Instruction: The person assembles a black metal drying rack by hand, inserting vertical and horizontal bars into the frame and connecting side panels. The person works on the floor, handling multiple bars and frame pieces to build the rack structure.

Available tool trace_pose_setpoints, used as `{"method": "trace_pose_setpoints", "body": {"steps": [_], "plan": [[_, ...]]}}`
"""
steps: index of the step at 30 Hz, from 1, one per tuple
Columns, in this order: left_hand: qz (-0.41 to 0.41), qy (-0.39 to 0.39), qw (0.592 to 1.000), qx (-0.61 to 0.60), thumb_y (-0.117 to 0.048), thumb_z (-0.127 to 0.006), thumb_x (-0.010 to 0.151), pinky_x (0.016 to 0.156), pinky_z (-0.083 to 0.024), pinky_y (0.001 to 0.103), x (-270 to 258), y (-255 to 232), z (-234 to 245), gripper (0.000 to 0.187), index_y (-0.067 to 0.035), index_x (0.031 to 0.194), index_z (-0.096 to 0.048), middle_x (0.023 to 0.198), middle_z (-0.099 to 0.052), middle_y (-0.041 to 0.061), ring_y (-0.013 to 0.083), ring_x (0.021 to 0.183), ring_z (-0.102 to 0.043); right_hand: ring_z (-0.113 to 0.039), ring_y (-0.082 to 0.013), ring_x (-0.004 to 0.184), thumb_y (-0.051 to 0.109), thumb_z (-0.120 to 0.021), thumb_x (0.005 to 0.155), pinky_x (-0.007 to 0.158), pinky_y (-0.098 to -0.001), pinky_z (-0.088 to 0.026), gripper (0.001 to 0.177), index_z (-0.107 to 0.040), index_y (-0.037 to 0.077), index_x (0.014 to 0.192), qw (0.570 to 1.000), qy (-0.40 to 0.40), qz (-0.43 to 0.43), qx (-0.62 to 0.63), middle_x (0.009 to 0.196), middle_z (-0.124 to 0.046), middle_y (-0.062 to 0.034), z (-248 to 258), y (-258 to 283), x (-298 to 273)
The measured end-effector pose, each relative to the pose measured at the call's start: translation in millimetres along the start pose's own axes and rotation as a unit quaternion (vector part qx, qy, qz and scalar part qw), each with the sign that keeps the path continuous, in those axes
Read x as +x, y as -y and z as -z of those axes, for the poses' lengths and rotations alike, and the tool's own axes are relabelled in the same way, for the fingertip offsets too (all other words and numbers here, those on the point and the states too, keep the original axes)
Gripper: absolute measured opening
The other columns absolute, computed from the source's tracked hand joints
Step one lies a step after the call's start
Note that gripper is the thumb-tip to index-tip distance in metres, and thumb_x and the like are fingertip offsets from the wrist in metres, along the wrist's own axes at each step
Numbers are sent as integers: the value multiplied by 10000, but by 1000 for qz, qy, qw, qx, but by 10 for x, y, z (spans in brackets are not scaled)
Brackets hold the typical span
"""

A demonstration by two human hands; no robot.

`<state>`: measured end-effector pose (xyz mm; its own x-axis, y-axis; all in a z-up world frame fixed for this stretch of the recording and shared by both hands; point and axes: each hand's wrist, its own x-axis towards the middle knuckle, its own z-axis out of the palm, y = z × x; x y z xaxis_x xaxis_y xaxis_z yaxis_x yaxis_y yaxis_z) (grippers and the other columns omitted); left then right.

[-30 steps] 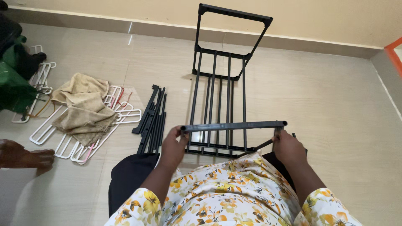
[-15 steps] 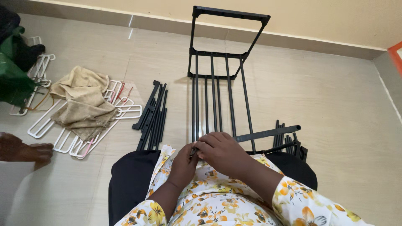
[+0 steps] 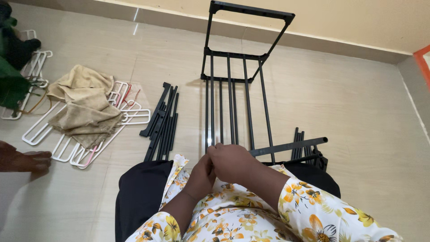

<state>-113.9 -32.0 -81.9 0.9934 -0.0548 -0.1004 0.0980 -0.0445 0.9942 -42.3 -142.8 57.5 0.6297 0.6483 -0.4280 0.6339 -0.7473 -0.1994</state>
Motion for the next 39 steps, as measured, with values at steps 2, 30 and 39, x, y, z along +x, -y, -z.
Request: {"method": "trace_pose_setpoints", "body": {"steps": [2, 30, 39], "plan": [[-3, 11, 999, 33, 26, -551, 936, 998, -520, 355, 8, 17, -4, 324, -57, 1249, -559, 1215, -700, 154, 268, 1184, -678, -699, -331, 993, 127, -701, 826, 827, -447, -565, 235, -649, 82, 1050, 1000, 23, -1, -5, 1101, -693, -122, 45, 40, 18], [2, 59, 998, -34, 29, -542, 944, 1023, -505, 315, 182, 366, -78, 342, -58, 1270, -597, 1268, -695, 83, 171, 1196, -643, -730, -292, 933, 238, -669, 796, 825, -423, -574, 262, -771, 200, 1034, 997, 57, -7, 53, 987, -768, -68, 93, -60, -29], [51, 59, 997, 27, -15, -584, 961, 1058, -482, 318, 133, 508, -13, 403, -87, 1356, -547, 1376, -634, 73, 165, 1285, -588, -727, -259, 940, 196, -595, 852, 834, -414, -581, 316, -787, 286, 1087, 992, 124, -30, 12, 1013, -764, -42, 138, 145, 37]]}}
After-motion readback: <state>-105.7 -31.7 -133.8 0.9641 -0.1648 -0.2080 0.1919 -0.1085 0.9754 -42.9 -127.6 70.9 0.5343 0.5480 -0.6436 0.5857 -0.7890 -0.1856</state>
